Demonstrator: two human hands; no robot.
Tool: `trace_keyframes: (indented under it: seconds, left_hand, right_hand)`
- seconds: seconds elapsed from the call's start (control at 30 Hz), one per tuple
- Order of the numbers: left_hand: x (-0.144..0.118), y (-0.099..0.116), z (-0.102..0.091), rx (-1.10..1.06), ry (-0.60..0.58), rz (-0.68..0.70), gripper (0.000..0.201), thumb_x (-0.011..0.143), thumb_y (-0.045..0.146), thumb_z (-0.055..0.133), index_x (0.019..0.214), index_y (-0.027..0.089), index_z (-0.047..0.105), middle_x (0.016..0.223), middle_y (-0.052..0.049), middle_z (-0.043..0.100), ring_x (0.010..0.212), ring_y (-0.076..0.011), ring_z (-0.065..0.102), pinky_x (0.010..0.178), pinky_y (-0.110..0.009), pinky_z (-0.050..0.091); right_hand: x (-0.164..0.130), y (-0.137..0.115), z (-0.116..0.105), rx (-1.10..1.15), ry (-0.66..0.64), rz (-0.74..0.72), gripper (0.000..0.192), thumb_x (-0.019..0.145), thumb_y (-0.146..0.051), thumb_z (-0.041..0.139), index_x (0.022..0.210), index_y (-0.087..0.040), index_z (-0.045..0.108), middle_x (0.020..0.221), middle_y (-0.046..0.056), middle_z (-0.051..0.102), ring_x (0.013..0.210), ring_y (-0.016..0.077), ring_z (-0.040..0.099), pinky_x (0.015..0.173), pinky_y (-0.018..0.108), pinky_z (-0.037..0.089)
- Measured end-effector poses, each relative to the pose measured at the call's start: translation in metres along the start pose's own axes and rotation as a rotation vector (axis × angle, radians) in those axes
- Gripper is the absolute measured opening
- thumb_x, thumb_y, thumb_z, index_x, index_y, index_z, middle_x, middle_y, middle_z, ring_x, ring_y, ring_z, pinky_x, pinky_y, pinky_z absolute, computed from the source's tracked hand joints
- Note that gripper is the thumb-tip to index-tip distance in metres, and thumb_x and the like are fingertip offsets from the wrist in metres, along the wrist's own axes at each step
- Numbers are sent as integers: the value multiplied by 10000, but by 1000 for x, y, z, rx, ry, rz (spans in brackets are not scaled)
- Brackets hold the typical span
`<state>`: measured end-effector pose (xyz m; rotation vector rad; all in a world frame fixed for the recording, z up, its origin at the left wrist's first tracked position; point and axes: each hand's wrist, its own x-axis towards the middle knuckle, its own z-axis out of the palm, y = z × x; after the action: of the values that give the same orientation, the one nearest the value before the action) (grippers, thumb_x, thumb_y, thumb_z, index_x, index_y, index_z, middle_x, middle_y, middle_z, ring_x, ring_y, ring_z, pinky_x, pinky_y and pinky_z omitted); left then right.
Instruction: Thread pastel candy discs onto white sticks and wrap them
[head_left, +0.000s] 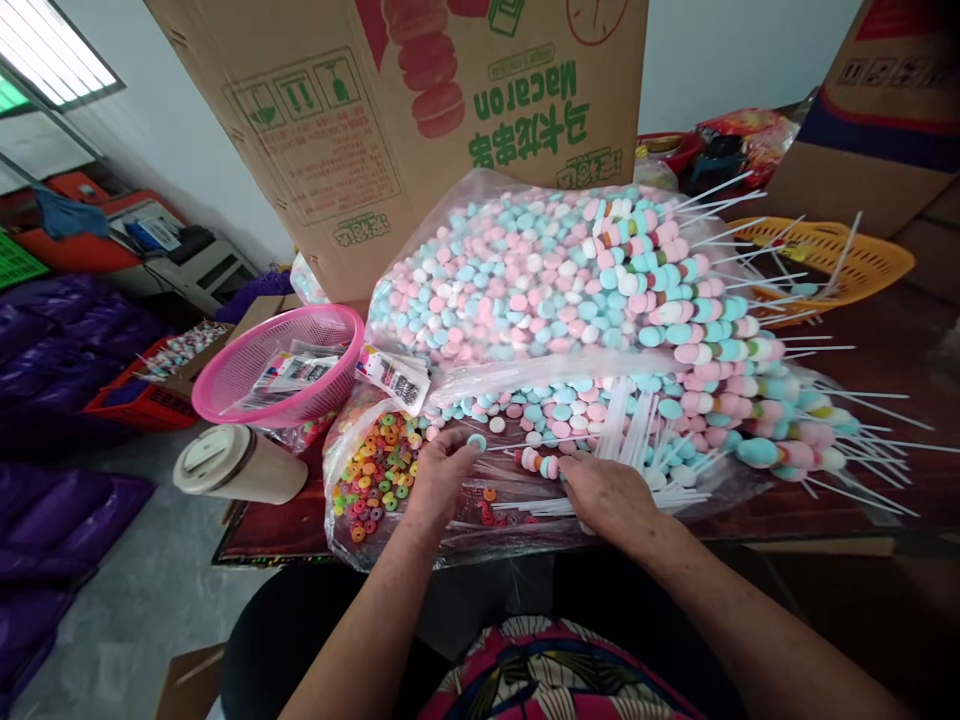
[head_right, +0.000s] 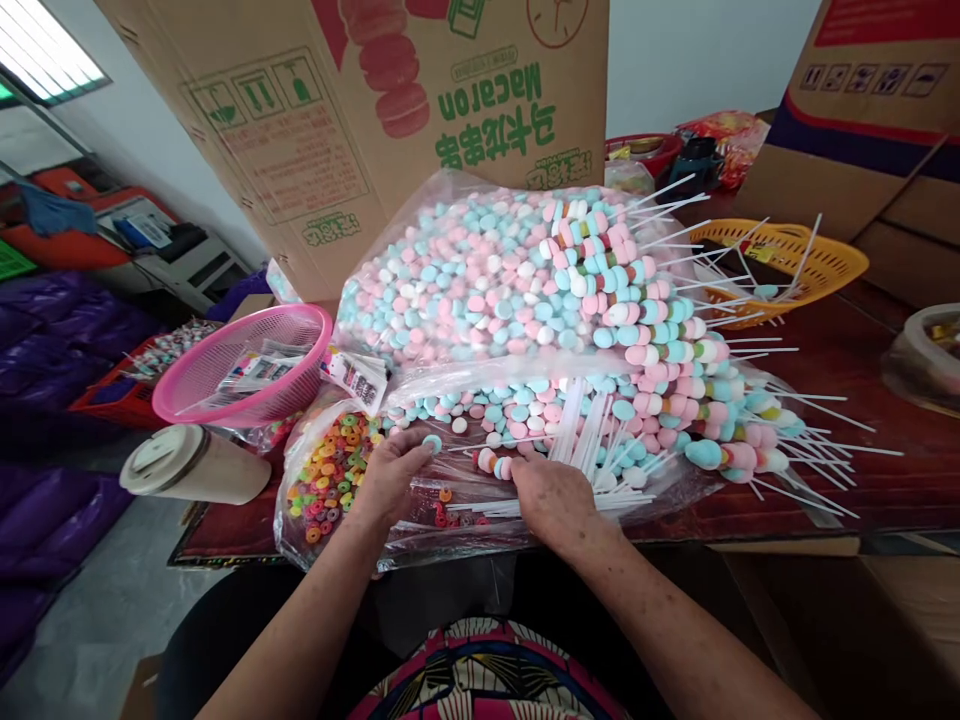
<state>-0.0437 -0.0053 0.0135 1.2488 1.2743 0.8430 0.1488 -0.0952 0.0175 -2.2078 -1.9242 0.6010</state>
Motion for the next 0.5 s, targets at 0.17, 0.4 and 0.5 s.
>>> trace_keyframes:
  seconds: [0.17,0.4,0.5]
  left_hand:
    - [-35,-1,-2,-243,9,-177,357,574,381,759,793,142,610,689,9,603,550,-109,579,490,-220,469]
    - [-50,4,20,-194,-49,109,237,731,301,639,892,131,673,741,-29,668,677,-131,595,656,-237,482]
    - [-59,5,17,-172,-125,145,246,776,298,605,956,145,675,817,-41,685,748,-144,607,724,-251,484]
  right_hand:
    - [3,-11,-11,320,10,-52,185,834,-312,458,762,-175,558,674,7,605,616,123,555,537,221,381]
    - [-3,-56,2,1376,-75,88,355,639,-490,630,763,-182,506,478,-77,508,280,16,231,306,183,129]
    - [-4,-66,10,1484,-35,155,389,587,-489,682,735,-181,496,457,-72,511,282,10,233,303,169,115]
